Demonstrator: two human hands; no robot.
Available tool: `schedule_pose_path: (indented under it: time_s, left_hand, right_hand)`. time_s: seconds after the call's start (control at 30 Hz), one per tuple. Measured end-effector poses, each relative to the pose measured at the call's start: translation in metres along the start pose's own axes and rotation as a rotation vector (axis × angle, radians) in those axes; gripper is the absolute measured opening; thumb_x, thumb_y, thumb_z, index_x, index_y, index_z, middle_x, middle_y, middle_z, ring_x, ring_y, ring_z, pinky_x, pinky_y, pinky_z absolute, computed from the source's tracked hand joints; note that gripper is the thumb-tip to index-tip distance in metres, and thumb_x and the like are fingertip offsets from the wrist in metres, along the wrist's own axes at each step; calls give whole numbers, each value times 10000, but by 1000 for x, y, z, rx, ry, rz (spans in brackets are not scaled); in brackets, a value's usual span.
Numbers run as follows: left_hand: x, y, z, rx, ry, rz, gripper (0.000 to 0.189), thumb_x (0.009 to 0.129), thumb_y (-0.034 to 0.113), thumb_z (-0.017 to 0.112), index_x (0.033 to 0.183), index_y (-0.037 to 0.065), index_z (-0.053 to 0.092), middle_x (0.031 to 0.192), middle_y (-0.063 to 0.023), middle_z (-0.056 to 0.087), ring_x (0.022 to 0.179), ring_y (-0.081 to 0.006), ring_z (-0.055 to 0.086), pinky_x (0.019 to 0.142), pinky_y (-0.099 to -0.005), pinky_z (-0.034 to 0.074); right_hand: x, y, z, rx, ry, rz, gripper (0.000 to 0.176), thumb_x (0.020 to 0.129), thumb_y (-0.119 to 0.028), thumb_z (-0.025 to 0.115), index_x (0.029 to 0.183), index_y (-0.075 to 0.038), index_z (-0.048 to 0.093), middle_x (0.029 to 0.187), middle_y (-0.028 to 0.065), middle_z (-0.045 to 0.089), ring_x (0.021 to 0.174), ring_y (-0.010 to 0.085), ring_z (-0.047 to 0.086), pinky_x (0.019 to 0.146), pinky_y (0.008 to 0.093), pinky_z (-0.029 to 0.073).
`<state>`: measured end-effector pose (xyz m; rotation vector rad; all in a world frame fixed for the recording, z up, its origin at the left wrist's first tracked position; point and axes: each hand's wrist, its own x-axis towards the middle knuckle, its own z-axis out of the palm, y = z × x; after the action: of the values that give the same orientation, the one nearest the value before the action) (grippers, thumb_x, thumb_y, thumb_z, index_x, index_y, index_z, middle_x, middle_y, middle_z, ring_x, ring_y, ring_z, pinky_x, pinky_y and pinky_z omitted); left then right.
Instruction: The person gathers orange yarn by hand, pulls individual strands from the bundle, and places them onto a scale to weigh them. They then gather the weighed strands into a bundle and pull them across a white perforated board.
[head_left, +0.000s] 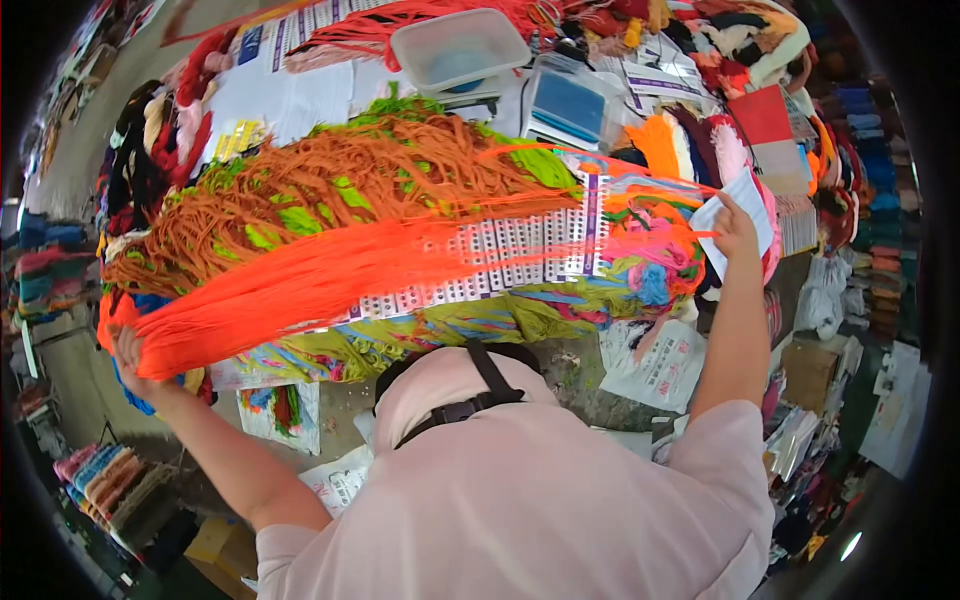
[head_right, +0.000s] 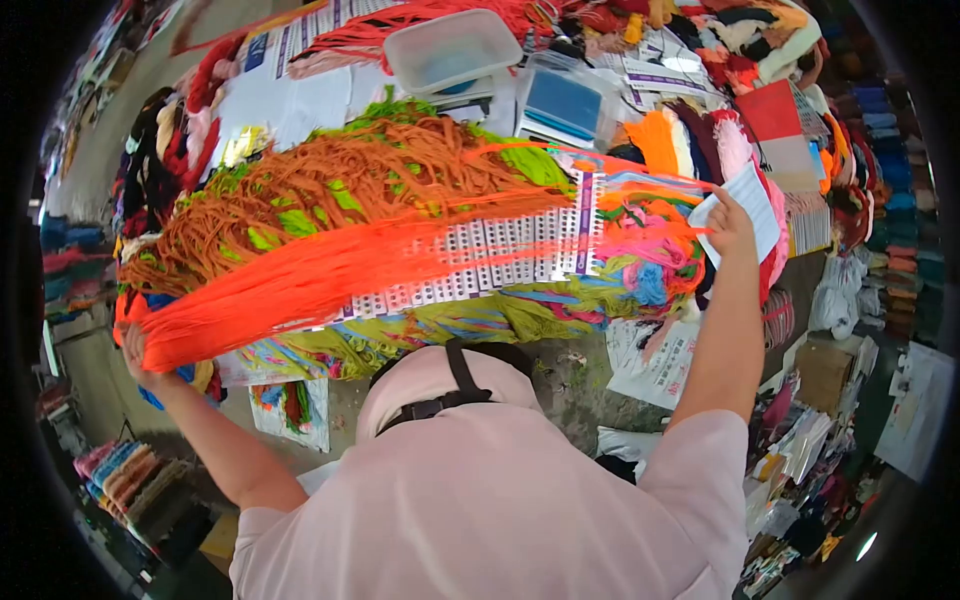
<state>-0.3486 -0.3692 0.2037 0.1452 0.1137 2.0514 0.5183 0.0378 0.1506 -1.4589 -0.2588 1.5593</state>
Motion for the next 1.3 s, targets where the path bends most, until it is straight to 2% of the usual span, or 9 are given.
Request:
schedule_pose_path:
  time_s: [0.13, 0.2, 0.3, 0.33, 0.5, 1.03, 1.1, 1.13, 1.3]
  left_hand:
    - [28, -29, 52, 529, 726, 681, 266, 939, 70, 345, 1100, -60, 513, 561, 8, 458, 431, -81, 406, 667, -319, 485]
    - [33, 59, 8, 276, 632, 415, 548, 915, 120, 389, 1398, -69, 214, 504, 75, 370, 433, -64, 400, 929, -423, 395]
    - [31, 110, -38, 119, 39, 224, 637, 890, 135, 420, 1429, -70, 148, 605, 45, 386, 520, -69, 437, 708, -313, 458]
    - [37, 47, -12, 161, 92, 387, 486, 916, 105, 440, 1332, -118, 324, 638, 21, 409, 485, -43, 389, 450, -174, 334]
    - [47, -212, 66, -28, -159, -38, 69, 876, 43, 534, 944, 35, 542, 594, 26, 378, 488, -52, 372, 447, -181, 365]
    - [15, -371, -24, 132, 410, -207, 247, 969, 211, 432, 745, 120, 383, 648, 15, 329, 568, -99, 334, 573, -261, 322]
    - [15, -374, -25, 152, 438, -203, 241, 969, 212, 432, 749, 122, 391, 644, 17, 331, 562, -98, 338, 575, -262, 324]
    - [15, -374, -25, 161, 439, -202, 241, 969, 212, 432, 749, 122, 391, 644, 17, 331, 562, -98, 338, 575, -262, 324]
    - [14, -376, -18, 224, 562, -194, 197, 970, 192, 403, 787, 119, 409, 671, 19, 353, 584, -96, 361, 614, -270, 333]
  right_hand:
    - [32, -68, -98, -50, 361, -163, 168, 921, -176, 551, 1029, -54, 593, 507, -71, 219, 376, 45, 196, 335, 214, 142]
    - [38, -97, -120, -22, 474, -219, 103, 898, -172, 589, 931, -80, 621, 500, -68, 239, 377, 48, 204, 339, 209, 143]
    - [18, -117, -70, -225, 279, -287, 92, 901, -196, 585, 889, -108, 614, 508, -69, 270, 398, 52, 234, 369, 206, 206]
    - [1, -118, -32, -313, 153, -308, 84, 901, -196, 585, 876, -118, 603, 513, -70, 283, 412, 54, 257, 389, 211, 244]
    - [-40, -152, 112, -375, -350, -630, 192, 933, -224, 539, 935, -52, 624, 683, -20, 516, 570, 104, 457, 558, 263, 405]
    - [-36, -155, 305, -600, -373, -1172, 189, 882, -194, 572, 767, -61, 640, 683, 38, 603, 663, 155, 595, 614, 294, 475]
    - [107, -164, 275, -860, -870, -1339, 179, 908, -185, 537, 825, -62, 637, 676, 24, 606, 663, 149, 597, 626, 287, 482]
    - [131, -92, 278, -1070, -88, -1349, 238, 865, -296, 610, 823, -63, 634, 599, 9, 550, 537, 138, 501, 558, 311, 461]
    - [248, 114, 165, -82, -165, -46, 154, 907, -145, 569, 968, -13, 617, 882, 113, 628, 785, 200, 618, 649, 299, 531]
